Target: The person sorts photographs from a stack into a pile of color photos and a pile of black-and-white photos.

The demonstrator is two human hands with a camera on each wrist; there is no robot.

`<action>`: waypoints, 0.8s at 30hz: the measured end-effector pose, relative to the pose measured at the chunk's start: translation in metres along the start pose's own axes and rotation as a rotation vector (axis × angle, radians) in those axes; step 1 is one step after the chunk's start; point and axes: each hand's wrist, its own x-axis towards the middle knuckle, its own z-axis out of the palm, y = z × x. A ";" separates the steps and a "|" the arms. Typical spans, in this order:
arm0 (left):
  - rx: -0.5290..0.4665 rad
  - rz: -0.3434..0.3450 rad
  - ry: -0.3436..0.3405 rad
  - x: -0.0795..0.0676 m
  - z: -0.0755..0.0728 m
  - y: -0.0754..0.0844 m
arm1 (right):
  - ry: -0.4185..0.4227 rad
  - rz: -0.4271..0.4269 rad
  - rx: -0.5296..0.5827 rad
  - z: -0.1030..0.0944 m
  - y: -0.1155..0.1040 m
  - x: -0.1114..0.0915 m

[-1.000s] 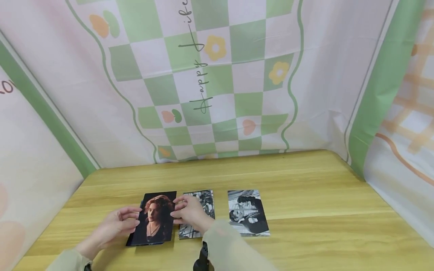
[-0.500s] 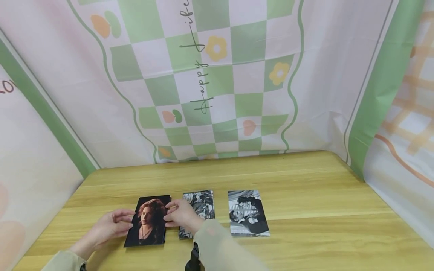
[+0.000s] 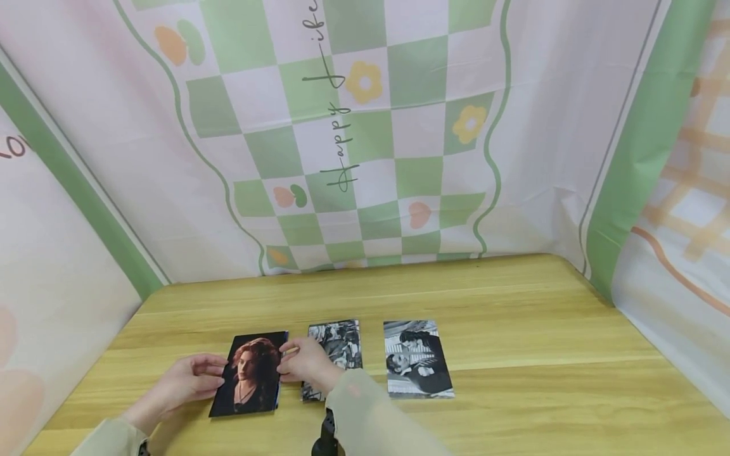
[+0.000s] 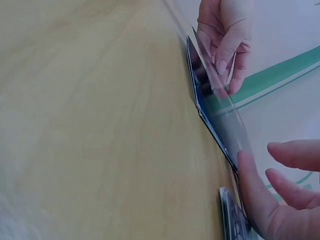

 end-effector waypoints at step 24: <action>0.049 0.022 0.012 0.003 0.004 0.003 | 0.026 0.010 -0.015 0.001 -0.001 0.000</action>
